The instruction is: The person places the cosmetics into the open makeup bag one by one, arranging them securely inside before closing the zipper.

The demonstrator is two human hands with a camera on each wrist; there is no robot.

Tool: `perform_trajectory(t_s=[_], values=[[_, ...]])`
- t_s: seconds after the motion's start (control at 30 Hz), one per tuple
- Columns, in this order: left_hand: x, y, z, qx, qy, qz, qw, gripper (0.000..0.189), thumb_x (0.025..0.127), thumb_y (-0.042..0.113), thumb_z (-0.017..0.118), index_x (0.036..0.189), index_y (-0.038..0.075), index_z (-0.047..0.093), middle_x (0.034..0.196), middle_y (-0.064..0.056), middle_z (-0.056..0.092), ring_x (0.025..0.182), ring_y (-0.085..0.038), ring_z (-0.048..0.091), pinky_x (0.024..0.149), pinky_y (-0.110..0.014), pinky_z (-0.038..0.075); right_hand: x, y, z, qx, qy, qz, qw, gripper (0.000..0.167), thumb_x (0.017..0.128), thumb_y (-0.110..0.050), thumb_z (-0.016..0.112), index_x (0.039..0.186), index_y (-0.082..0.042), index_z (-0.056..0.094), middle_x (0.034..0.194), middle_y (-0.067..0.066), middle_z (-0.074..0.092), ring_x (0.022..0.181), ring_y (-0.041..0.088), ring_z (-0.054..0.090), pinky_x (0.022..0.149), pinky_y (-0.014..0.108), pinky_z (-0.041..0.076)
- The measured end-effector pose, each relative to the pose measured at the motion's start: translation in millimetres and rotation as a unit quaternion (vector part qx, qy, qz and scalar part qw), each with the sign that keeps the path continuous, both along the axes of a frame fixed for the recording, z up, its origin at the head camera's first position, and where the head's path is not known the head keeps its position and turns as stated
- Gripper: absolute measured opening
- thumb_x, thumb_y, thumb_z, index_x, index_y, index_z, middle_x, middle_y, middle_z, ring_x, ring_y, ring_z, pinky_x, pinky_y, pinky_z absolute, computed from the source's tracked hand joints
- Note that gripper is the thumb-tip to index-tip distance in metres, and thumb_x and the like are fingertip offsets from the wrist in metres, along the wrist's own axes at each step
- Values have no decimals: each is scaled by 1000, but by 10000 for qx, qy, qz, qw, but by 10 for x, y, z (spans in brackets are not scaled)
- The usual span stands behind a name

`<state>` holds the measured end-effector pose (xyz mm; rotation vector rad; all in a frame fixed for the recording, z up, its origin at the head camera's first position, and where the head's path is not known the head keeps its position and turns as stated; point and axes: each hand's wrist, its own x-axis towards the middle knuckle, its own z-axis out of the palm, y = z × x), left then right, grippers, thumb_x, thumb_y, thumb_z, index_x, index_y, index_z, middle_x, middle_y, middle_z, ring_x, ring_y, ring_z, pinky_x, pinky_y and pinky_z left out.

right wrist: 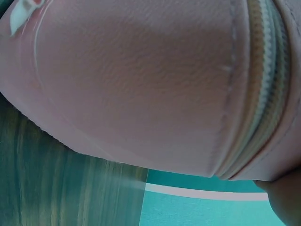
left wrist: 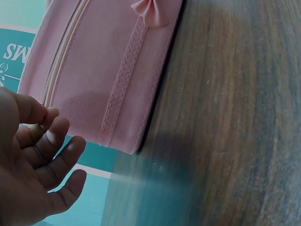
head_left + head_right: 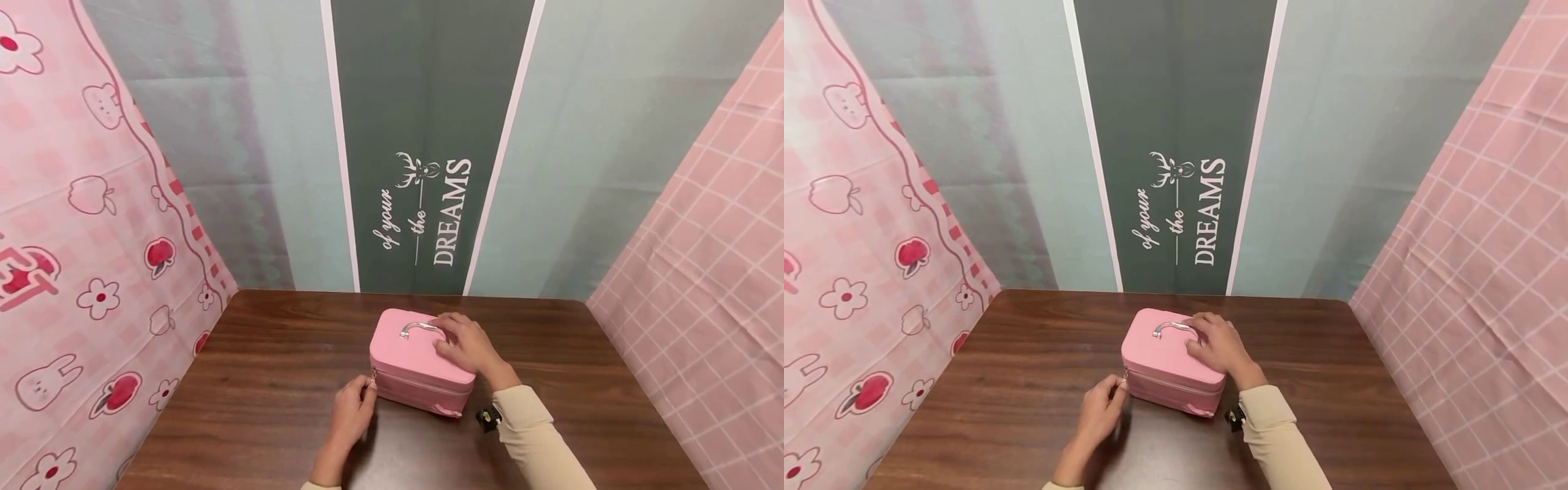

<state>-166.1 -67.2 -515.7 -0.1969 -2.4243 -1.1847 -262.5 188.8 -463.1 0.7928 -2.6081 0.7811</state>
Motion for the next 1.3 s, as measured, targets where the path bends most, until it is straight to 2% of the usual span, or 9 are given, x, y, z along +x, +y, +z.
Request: perform_trajectory(t_s=[0.2,0.33,0.47,0.73,0.87,0.97,1.1,1.2,1.3], values=[[-18,40,19,-20,190,147,9997,13,84,6,60,74,14,59,65,10,46,59,-9,46,53,-28,39,65,-74,30,124,-102,-277,9995,37,81,-28,65,115,-14,64,116,10,57,106,30,52,82,47,37],[-61,107,65,-70,622,355,9974,15,82,4,59,71,13,55,62,10,41,56,-9,43,49,-26,36,141,-162,34,108,-165,-858,9961,38,80,-29,66,115,-14,64,118,12,58,107,33,51,84,48,36],[-84,155,71,-11,673,544,9963,16,79,2,59,68,13,55,60,9,39,54,-9,41,49,-26,35,245,-300,33,43,-149,-1504,9885,36,79,-29,66,112,-13,65,116,14,58,103,35,52,83,52,36],[-78,256,78,27,557,330,9979,21,79,5,60,64,17,51,61,11,41,55,-10,43,50,-26,37,534,-660,36,-419,-14,-3050,9514,36,80,-29,64,109,-8,65,113,20,56,99,41,50,77,54,34],[-58,314,51,195,635,169,9976,24,77,5,61,62,19,49,58,14,38,53,-6,41,48,-22,35,593,-752,30,-577,-95,-3535,9336,38,81,-29,63,111,-6,63,114,22,54,100,44,47,78,57,31],[-50,308,36,400,644,117,9971,22,76,4,62,63,19,53,57,16,36,52,-3,39,47,-21,33,602,-758,42,-575,-183,-3608,9307,39,81,-29,63,112,-6,62,114,22,53,101,43,46,79,57,30],[-71,257,33,547,420,119,9975,19,77,4,62,65,19,57,57,16,37,52,-3,40,47,-21,33,603,-730,101,-544,-460,-3419,9370,42,80,-31,66,113,-5,62,113,22,53,101,43,46,78,58,31],[-89,216,36,570,252,137,9980,18,78,6,61,66,19,58,57,16,38,53,-4,41,49,-22,34,585,-626,166,-347,-845,-2943,9513,51,78,-37,69,118,-6,60,114,22,53,103,42,46,79,58,33],[-92,186,31,535,236,153,9982,16,77,6,62,67,17,59,57,16,39,53,-4,41,49,-22,35,516,-445,210,-140,-1192,-2020,9720,65,74,-40,74,128,-9,54,120,20,52,108,39,46,84,56,36]])
